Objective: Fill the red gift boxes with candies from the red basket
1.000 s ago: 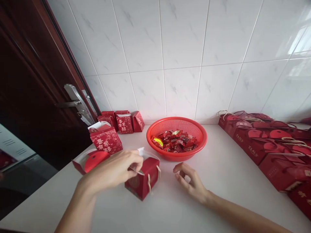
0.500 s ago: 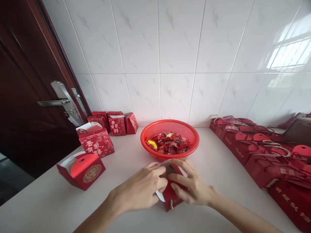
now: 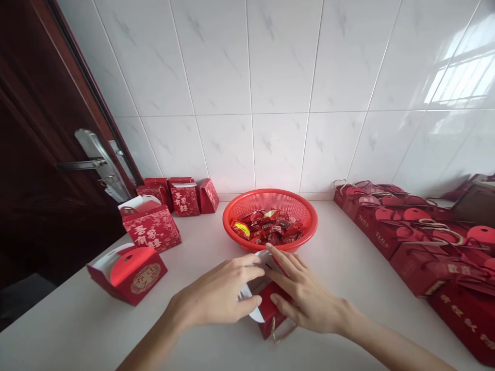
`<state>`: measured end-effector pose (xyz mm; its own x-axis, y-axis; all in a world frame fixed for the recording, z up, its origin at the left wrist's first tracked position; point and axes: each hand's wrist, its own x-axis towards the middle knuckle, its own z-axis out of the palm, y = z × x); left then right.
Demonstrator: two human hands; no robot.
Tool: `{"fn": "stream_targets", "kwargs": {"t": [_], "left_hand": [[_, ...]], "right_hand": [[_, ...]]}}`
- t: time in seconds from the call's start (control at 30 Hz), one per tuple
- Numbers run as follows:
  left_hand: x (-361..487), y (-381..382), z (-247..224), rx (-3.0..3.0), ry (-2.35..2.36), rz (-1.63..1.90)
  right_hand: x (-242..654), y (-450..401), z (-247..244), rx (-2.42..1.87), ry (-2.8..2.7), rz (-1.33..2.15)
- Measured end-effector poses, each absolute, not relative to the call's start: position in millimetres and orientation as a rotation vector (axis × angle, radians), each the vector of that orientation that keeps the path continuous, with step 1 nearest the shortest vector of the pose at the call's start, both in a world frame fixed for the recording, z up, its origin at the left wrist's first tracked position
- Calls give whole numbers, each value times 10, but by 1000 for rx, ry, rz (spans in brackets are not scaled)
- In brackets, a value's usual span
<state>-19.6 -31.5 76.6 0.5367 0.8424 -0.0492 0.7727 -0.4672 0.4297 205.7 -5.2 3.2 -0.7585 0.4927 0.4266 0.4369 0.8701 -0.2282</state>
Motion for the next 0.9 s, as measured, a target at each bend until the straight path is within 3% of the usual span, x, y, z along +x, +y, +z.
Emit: {"fn": "stream_targets", "kwargs": {"t": [0.27, 0.57, 0.73, 0.9], "left_hand": [[-286, -251, 715, 2377, 1293, 197], [-232, -172, 796, 2382, 1241, 54], [-157, -162, 926, 2448, 1104, 10], [-187, -28, 1040, 2515, 1085, 243]], "right_hand": [[2195, -5, 133, -574, -2389, 594], [2190, 41, 79, -244, -2211, 616], [2205, 75, 208, -309, -2158, 650], [2260, 523, 494, -582, -2169, 518]]}}
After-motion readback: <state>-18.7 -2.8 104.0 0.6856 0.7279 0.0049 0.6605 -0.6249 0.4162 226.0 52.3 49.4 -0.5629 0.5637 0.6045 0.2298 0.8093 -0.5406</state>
